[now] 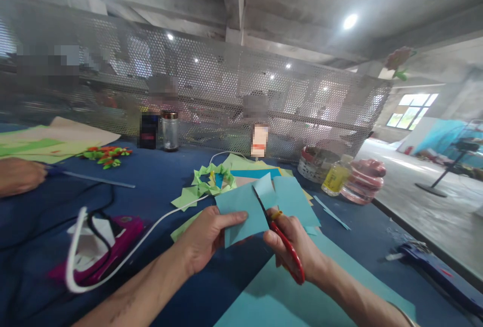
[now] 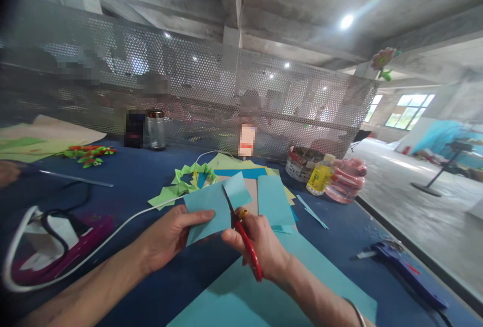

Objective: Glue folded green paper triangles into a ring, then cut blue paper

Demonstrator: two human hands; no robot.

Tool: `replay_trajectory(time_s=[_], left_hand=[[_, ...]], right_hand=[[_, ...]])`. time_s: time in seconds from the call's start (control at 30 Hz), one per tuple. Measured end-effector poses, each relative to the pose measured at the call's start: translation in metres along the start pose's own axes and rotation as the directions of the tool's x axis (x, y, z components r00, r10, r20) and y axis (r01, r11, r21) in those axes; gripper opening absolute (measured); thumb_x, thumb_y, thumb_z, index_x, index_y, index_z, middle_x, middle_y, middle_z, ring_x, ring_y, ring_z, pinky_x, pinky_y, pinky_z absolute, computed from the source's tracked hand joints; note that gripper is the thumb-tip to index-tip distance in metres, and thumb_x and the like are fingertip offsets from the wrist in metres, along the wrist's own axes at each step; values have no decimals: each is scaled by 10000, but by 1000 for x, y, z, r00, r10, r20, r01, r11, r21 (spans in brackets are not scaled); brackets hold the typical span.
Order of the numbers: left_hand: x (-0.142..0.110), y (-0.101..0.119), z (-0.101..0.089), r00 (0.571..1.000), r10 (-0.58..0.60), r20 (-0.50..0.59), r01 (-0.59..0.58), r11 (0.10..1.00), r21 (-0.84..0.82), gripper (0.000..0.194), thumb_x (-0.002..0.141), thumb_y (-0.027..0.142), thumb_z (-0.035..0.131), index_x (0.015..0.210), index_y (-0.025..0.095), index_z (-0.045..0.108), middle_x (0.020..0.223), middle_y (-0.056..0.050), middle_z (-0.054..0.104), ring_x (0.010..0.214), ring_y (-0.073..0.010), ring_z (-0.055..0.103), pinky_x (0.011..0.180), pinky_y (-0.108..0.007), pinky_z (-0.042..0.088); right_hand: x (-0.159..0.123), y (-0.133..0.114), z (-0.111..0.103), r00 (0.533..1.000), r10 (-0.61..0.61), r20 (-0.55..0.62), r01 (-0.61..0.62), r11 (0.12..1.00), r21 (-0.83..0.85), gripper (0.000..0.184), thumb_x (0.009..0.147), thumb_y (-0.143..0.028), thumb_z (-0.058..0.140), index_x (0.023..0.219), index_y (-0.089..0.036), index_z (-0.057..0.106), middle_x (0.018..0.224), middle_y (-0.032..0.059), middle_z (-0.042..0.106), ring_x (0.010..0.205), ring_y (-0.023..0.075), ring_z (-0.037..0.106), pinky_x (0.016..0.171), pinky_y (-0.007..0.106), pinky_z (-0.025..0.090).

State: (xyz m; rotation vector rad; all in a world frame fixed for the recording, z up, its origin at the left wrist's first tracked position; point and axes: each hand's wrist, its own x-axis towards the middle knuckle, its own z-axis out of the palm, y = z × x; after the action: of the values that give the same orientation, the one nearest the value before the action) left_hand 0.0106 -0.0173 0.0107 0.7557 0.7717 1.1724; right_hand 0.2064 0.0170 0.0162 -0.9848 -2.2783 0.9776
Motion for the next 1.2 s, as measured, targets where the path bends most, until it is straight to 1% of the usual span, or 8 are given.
replay_trajectory(time_s=[0.13, 0.3, 0.53, 0.67, 0.8, 0.93, 1.07, 1.2], left_hand=[[-1, 0, 0, 1000, 11, 5, -11, 1000, 21, 316, 677, 271, 786, 948, 120, 724, 869, -106, 736, 689, -193, 666, 633, -277, 490], [2, -3, -1, 1000, -3, 0, 3, 1000, 31, 307, 666, 258, 791, 931, 116, 725, 849, -103, 732, 678, -192, 656, 646, -289, 496], [3, -6, 0, 1000, 19, 3, -19, 999, 40, 193, 692, 219, 775, 852, 120, 728, 728, -49, 687, 595, -130, 602, 565, -236, 466], [3, -6, 0, 1000, 14, 18, -15, 999, 38, 166, 705, 208, 765, 849, 134, 729, 712, -41, 683, 583, -124, 596, 550, -229, 459], [2, -6, 0, 1000, 4, 16, -4, 1000, 27, 154, 699, 204, 772, 827, 128, 732, 688, -37, 677, 572, -119, 592, 541, -224, 456], [2, -7, 1, 1000, -5, 20, 5, 1000, 7, 192, 680, 196, 786, 853, 130, 734, 710, -36, 688, 596, -124, 606, 549, -223, 463], [4, -8, 0, 1000, -22, 16, 22, 1000, 9, 231, 668, 214, 797, 873, 132, 731, 735, -41, 700, 606, -131, 610, 563, -234, 474], [4, -9, 1, 1000, -22, 8, 22, 1000, 18, 293, 658, 229, 804, 919, 124, 720, 790, -62, 710, 649, -153, 625, 600, -258, 490]], right_hand=[[0, -1, -1, 1000, -22, 11, 22, 1000, -12, 641, 760, -815, 379, 838, -184, 464, 532, -57, 457, 403, 121, 549, 353, 197, 417], [-1, -1, -1, 998, -56, -7, 56, 998, -26, 562, 819, -759, 378, 768, -201, 423, 520, -63, 423, 432, 114, 548, 386, 192, 417], [-2, -1, -1, 998, -60, -3, 60, 998, -1, 543, 841, -734, 378, 790, -197, 441, 491, -66, 435, 406, 110, 533, 387, 195, 412], [-1, 2, -1, 997, -69, -22, 69, 998, -14, 549, 829, -747, 380, 732, -208, 410, 500, -60, 435, 412, 108, 530, 390, 196, 409], [-2, 3, 0, 999, -51, -17, 51, 999, -17, 550, 830, -752, 366, 730, -212, 406, 487, -57, 438, 400, 106, 519, 385, 202, 388], [-3, 2, 1, 999, -38, -25, 38, 999, -4, 539, 841, -739, 368, 715, -216, 398, 464, -56, 452, 379, 104, 513, 376, 205, 361], [-4, 1, 3, 998, -45, -31, 45, 999, -3, 521, 858, -713, 377, 786, -202, 444, 455, -66, 456, 363, 110, 515, 356, 203, 333], [-4, 2, 2, 998, -59, -13, 59, 998, -16, 524, 866, -709, 364, 787, -199, 459, 436, -65, 453, 346, 114, 506, 332, 206, 306]])
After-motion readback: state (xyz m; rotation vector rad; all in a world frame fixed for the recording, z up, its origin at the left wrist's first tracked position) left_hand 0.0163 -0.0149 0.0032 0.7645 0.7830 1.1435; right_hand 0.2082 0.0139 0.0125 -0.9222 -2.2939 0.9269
